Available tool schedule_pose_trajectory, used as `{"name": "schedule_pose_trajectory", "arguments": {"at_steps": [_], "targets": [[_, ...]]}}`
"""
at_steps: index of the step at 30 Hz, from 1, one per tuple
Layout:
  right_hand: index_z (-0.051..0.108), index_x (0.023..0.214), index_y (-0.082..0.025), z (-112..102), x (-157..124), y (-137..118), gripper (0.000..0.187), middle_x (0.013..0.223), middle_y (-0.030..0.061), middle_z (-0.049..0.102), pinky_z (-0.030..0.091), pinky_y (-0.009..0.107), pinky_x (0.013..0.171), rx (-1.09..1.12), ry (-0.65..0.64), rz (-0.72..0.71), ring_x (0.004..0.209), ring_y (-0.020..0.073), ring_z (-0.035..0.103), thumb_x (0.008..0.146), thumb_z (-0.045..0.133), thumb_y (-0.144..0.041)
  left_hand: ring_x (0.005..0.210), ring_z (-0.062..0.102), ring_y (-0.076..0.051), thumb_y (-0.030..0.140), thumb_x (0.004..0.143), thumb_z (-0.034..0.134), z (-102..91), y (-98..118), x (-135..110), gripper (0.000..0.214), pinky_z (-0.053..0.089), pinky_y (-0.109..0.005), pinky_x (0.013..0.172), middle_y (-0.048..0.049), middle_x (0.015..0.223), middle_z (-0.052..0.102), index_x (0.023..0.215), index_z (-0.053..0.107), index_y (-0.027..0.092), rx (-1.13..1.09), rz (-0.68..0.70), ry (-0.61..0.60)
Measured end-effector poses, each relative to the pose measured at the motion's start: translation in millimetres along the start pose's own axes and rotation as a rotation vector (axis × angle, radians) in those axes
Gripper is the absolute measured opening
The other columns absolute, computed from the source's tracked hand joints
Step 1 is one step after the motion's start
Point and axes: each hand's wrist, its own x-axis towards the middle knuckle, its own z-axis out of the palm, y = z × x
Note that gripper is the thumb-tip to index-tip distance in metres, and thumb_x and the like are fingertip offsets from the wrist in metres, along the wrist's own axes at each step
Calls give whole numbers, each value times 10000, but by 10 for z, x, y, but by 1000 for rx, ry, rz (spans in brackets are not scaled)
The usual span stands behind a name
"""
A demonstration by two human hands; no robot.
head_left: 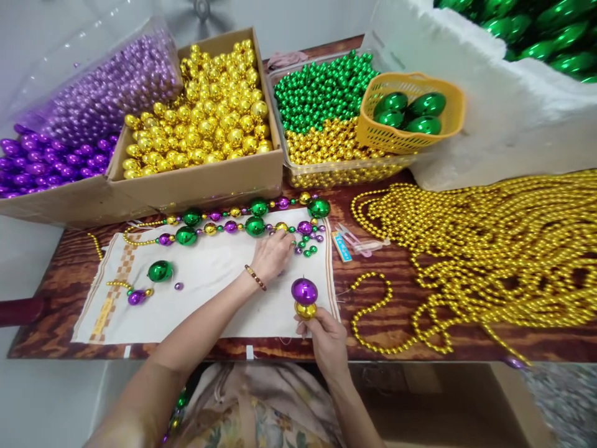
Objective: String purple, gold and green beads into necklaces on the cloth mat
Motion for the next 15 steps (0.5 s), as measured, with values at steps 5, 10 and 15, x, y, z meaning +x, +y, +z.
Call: {"name": "schedule_pose_trajectory", "arguments": {"at_steps": [5,10,15], "targets": [[718,784,-179,-42,-7,5,187,574,17,644,438,225,474,11,-36,-4,488,130,562,868,666,-337,897,605,-184,247,1006,387,-245,141,406,290,469,-282,772,-82,968,651,1093,655,179,-41,137,322],[721,787,-172,-70,-10,0,196,570,17,637,439,225,465,18,-18,1,475,127,553,860,679,-349,1007,586,-223,98,950,441,-815,366,1213,260,466,-328,842,-122,978,671,977,696,142,88,248,445],[717,771,-168,-68,-36,-24,184,556,14,633,442,225,470,26,30,22,463,121,547,851,685,-331,1007,642,-234,-36,836,522,-1085,336,2046,247,450,-354,872,-145,957,682,973,714,37,139,157,-57]]}}
